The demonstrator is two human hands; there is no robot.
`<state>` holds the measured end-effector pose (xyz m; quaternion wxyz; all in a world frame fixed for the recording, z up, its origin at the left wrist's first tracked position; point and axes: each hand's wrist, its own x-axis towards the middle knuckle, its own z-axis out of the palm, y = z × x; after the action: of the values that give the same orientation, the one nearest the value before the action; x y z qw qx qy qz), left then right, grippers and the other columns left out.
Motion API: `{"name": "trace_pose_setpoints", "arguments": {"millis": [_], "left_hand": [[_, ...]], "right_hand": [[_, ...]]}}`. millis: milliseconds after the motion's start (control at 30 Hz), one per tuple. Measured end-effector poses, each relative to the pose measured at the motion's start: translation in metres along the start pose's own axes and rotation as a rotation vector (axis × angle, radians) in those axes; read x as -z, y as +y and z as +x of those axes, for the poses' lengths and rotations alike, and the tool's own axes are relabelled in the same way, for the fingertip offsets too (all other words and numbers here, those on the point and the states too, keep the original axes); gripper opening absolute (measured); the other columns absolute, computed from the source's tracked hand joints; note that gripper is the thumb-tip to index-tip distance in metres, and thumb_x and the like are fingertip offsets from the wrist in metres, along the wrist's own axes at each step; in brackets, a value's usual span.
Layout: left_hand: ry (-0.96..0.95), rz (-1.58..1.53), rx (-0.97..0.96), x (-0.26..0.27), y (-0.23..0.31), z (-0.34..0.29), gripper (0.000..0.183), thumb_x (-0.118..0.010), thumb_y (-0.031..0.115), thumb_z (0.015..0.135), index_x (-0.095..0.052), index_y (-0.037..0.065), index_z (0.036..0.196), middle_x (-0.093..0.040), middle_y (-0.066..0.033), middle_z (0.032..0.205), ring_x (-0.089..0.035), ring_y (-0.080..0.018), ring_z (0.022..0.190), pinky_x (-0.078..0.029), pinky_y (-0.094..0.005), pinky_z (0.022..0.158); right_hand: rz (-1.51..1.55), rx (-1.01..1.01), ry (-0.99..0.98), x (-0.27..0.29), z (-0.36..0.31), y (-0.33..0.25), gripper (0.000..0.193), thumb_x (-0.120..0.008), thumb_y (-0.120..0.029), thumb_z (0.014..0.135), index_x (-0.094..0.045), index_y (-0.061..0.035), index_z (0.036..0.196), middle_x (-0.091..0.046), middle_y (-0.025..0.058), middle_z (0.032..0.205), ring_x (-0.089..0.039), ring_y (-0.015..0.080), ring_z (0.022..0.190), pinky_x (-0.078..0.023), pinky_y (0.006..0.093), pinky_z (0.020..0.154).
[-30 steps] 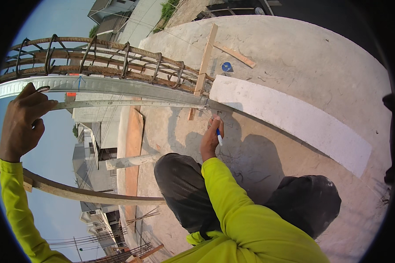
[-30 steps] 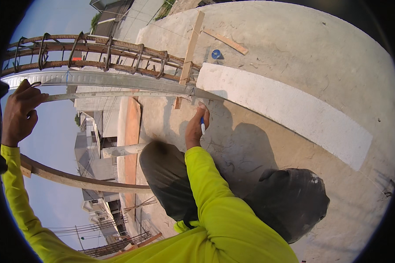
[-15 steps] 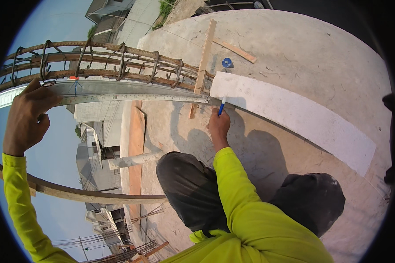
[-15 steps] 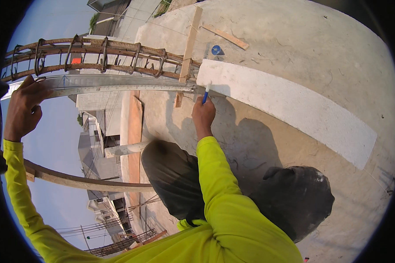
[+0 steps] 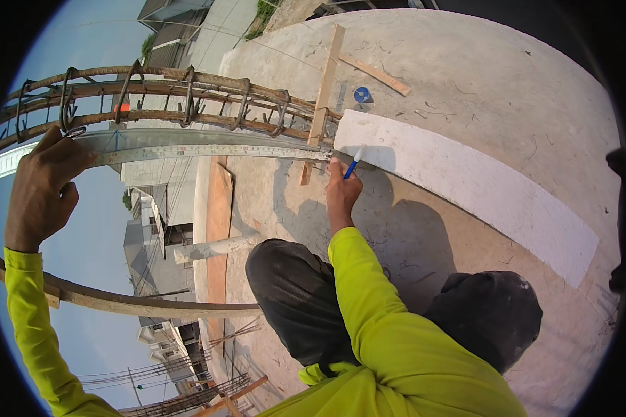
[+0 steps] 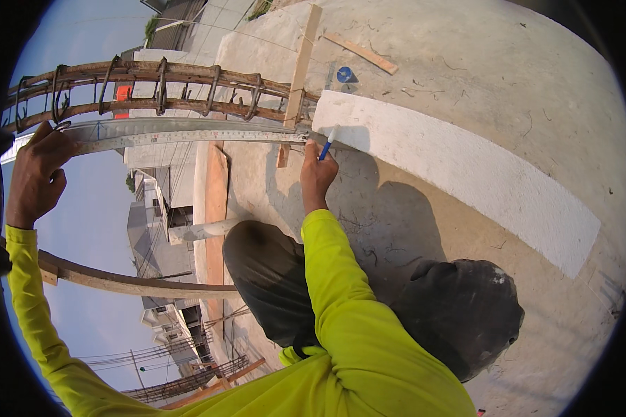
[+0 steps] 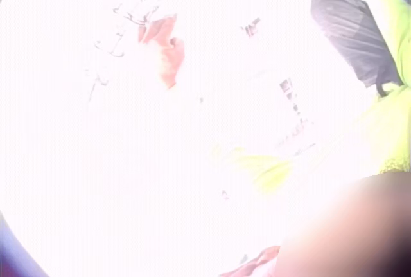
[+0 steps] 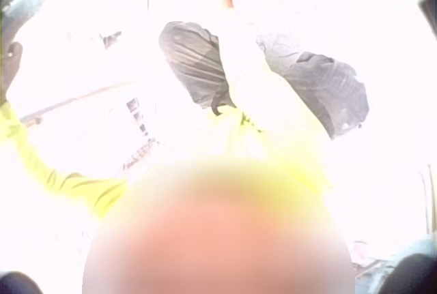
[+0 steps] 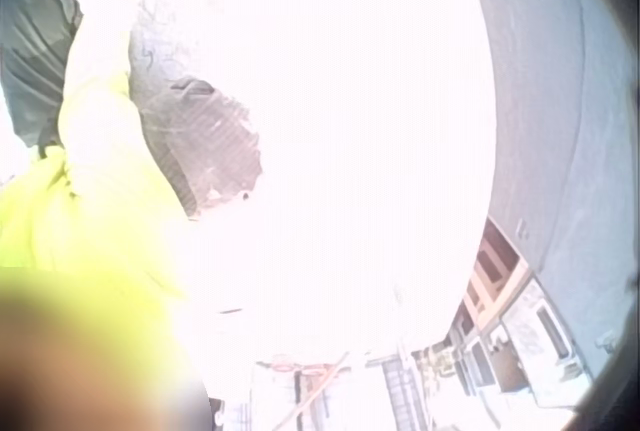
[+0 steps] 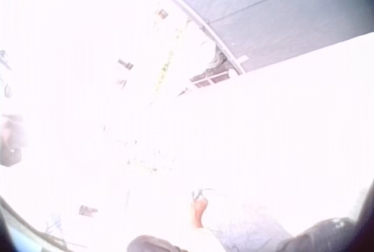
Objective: The person kneels on a concrete floor and uses a pen and ruler to mark measurements on a rebar cage. They then walk to retrieve a concrete block and a string line, and use the string to align the block against the rebar cage.
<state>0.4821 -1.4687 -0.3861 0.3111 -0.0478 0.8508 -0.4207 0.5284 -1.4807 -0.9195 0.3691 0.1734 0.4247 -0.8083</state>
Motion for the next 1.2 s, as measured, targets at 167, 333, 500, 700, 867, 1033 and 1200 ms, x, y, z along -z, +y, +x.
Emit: {"name": "trace_pose_setpoints", "arguments": {"millis": [167,333,500,700,867,1033,1200], "left_hand": [[0.022,0.072,-0.082,0.000,0.000,0.008,0.040,-0.057,-0.013,0.060,-0.071,0.000,0.094,-0.068,-0.0095,0.093,-0.063,-0.0296,0.091,-0.058,-0.0381,0.080],[-0.030,0.175,-0.008,0.007,0.005,0.003,0.035,-0.063,-0.010,0.068,-0.075,0.006,0.096,-0.071,-0.0035,0.097,-0.061,-0.0231,0.094,-0.059,-0.0326,0.075],[0.006,0.215,-0.004,0.008,0.008,0.006,0.033,-0.064,-0.007,0.069,-0.076,0.008,0.096,-0.069,-0.0006,0.097,-0.059,-0.0217,0.095,-0.059,-0.0326,0.075],[0.017,0.266,-0.022,0.011,0.006,0.010,0.035,-0.068,-0.001,0.068,-0.074,0.010,0.101,-0.064,-0.0008,0.095,-0.057,-0.0213,0.098,-0.058,-0.0316,0.078],[0.012,0.284,-0.012,0.009,0.006,0.011,0.035,-0.070,0.001,0.068,-0.074,0.011,0.101,-0.064,-0.0007,0.099,-0.058,-0.0212,0.100,-0.058,-0.0325,0.079],[0.022,0.326,-0.011,0.007,0.008,0.011,0.035,-0.070,0.001,0.068,-0.074,0.011,0.101,-0.063,-0.0008,0.100,-0.058,-0.0211,0.101,-0.058,-0.0324,0.079],[0.037,0.312,-0.009,0.004,0.007,0.009,0.033,-0.067,-0.002,0.070,-0.075,0.010,0.099,-0.064,-0.0015,0.099,-0.058,-0.0211,0.101,-0.058,-0.0320,0.079]], "right_hand": [[0.105,-0.075,0.110,-0.005,0.003,-0.003,0.026,-0.071,-0.021,0.088,-0.071,0.0043,0.093,-0.065,0.0025,0.078,-0.052,0.0100,0.063,-0.042,0.0264,0.058],[0.129,-0.124,0.074,-0.006,-0.006,-0.019,0.022,-0.069,-0.019,0.089,-0.072,0.0032,0.090,-0.059,-0.0008,0.071,-0.045,0.0079,0.055,-0.035,0.0267,0.049],[0.120,-0.154,0.071,-0.007,-0.006,-0.020,0.023,-0.068,-0.019,0.090,-0.072,0.0033,0.093,-0.063,0.0012,0.074,-0.043,0.0083,0.052,-0.033,0.0266,0.047],[0.129,-0.122,0.061,-0.006,-0.006,-0.014,0.024,-0.068,-0.020,0.090,-0.073,0.0031,0.096,-0.066,0.0021,0.078,-0.046,0.0084,0.055,-0.033,0.0260,0.047],[0.107,-0.115,0.064,-0.006,-0.002,-0.008,0.023,-0.067,-0.017,0.089,-0.073,0.0036,0.096,-0.066,0.0023,0.080,-0.049,0.0093,0.059,-0.036,0.0263,0.050],[0.065,-0.119,0.084,-0.006,0.002,-0.006,0.022,-0.066,-0.015,0.087,-0.073,0.0048,0.094,-0.067,0.0026,0.080,-0.055,0.0112,0.066,-0.043,0.0271,0.059],[0.078,-0.128,0.078,-0.008,0.002,-0.012,0.023,-0.067,-0.016,0.086,-0.073,0.0055,0.092,-0.068,0.0037,0.081,-0.058,0.0133,0.072,-0.046,0.0277,0.067]]}}
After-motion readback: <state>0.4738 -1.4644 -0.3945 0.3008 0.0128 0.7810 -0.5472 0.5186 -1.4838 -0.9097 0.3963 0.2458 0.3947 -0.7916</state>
